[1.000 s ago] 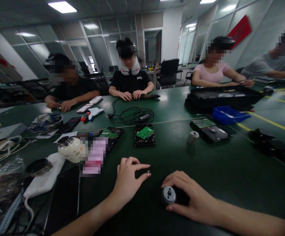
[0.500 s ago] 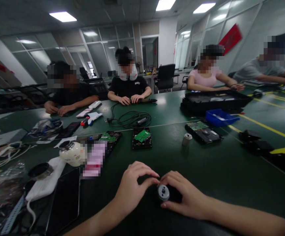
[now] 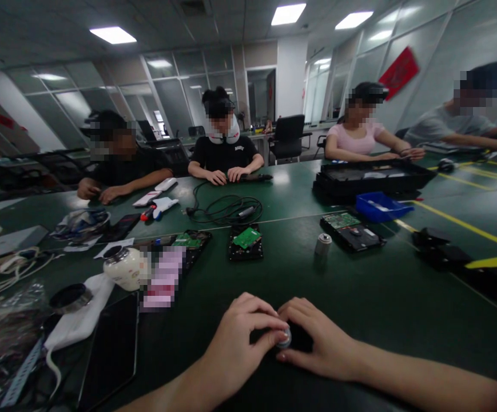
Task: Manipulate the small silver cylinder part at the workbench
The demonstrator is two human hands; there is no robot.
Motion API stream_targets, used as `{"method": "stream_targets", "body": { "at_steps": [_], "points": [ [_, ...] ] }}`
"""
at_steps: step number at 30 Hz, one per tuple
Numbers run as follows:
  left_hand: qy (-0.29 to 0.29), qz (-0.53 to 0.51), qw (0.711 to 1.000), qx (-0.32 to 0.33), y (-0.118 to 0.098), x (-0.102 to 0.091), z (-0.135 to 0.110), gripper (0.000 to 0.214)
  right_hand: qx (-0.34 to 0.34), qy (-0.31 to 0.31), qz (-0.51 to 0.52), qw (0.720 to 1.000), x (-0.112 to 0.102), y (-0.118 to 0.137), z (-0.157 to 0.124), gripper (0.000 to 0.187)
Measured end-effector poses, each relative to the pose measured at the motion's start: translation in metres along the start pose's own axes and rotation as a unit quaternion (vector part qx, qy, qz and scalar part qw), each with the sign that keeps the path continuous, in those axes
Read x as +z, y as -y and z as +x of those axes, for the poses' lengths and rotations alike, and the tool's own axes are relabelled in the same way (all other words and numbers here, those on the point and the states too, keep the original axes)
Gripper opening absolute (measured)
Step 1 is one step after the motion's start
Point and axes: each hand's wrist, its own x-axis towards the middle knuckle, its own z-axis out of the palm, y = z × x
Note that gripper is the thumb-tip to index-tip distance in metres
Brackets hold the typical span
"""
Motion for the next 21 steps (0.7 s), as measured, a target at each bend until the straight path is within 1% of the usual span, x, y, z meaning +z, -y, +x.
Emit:
{"method": "stream_targets", "body": {
  "at_steps": [5,9,13,17,21],
  "points": [
    [-0.007,0.007,0.999,0.051,-0.003,-0.005,-0.002,0.031,-0.002,-0.004,-0.007,1.000,0.003,-0.003,0.000,0.034],
    [-0.012,0.039,0.999,0.026,0.001,-0.010,0.000,0.041,0.005,0.002,-0.005,1.000,0.001,-0.001,0.001,0.034],
    [-0.007,0.025,1.000,0.014,0.006,-0.007,0.000,0.048,0.005,0.005,-0.008,1.000,-0.001,0.001,0.003,0.034],
    [-0.011,0.005,0.999,0.029,0.008,-0.001,0.000,0.048,-0.001,0.000,-0.010,1.000,0.002,-0.003,0.001,0.036],
    [-0.016,-0.009,0.999,0.038,0.009,0.002,0.000,0.046,-0.006,-0.004,-0.018,1.000,0.005,-0.006,0.000,0.043]
  ]
}}
